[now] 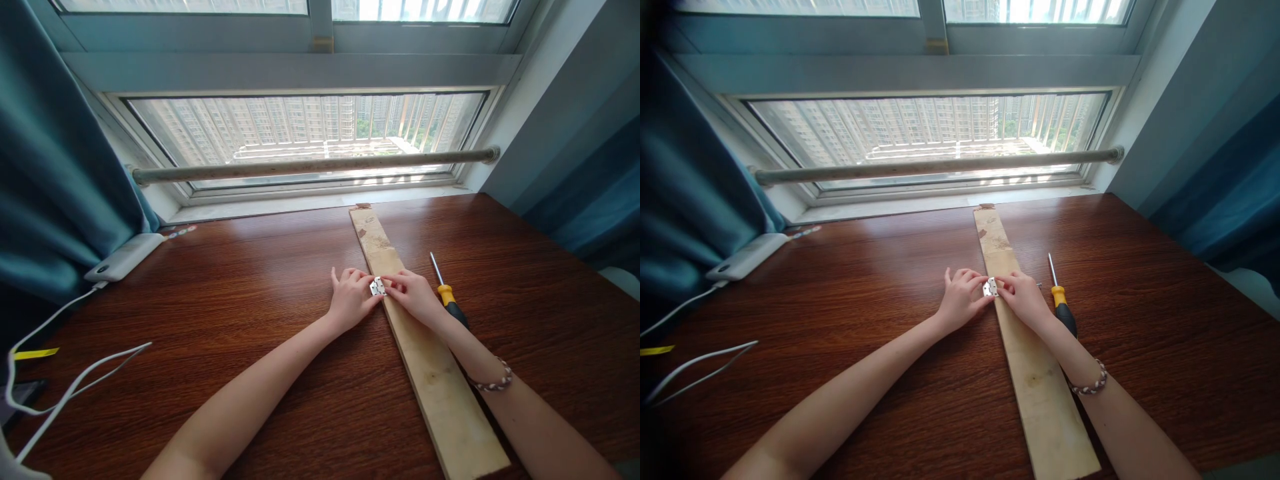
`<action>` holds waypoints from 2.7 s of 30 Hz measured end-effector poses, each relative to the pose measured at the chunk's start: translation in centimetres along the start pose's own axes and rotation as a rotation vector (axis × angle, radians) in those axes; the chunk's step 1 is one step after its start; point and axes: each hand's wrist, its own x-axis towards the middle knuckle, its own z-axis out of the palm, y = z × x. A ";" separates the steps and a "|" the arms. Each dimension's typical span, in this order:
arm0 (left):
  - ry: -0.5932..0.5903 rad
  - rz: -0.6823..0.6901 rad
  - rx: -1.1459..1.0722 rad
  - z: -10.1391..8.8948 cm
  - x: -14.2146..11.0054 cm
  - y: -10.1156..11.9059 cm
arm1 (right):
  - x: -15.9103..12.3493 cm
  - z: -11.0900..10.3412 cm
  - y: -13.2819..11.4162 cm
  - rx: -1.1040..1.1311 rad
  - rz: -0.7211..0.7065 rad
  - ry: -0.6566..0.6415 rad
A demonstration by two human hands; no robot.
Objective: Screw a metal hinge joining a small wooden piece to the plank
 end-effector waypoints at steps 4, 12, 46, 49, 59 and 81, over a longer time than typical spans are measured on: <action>0.005 0.009 0.008 0.1 0.0 -0.1 | 0.0 -0.1 -0.2 -0.010 -0.007 -0.026; -0.032 -0.015 0.012 0.1 -0.1 -1.0 | 0.1 -0.1 -0.2 -0.055 -0.015 -0.079; 0.000 0.075 -0.091 0.1 0.1 -2.0 | 0.0 -0.2 -0.5 -0.064 0.020 -0.086; -0.019 0.075 -0.070 0.0 0.1 -1.9 | 0.1 -0.3 -0.5 -0.072 0.017 -0.089; 0.009 0.125 -0.047 0.3 0.0 -2.1 | 0.1 -0.2 -0.4 -0.058 0.016 -0.088; 0.001 0.115 -0.098 0.3 0.0 -2.0 | 0.0 -0.1 -0.4 -0.030 0.001 -0.048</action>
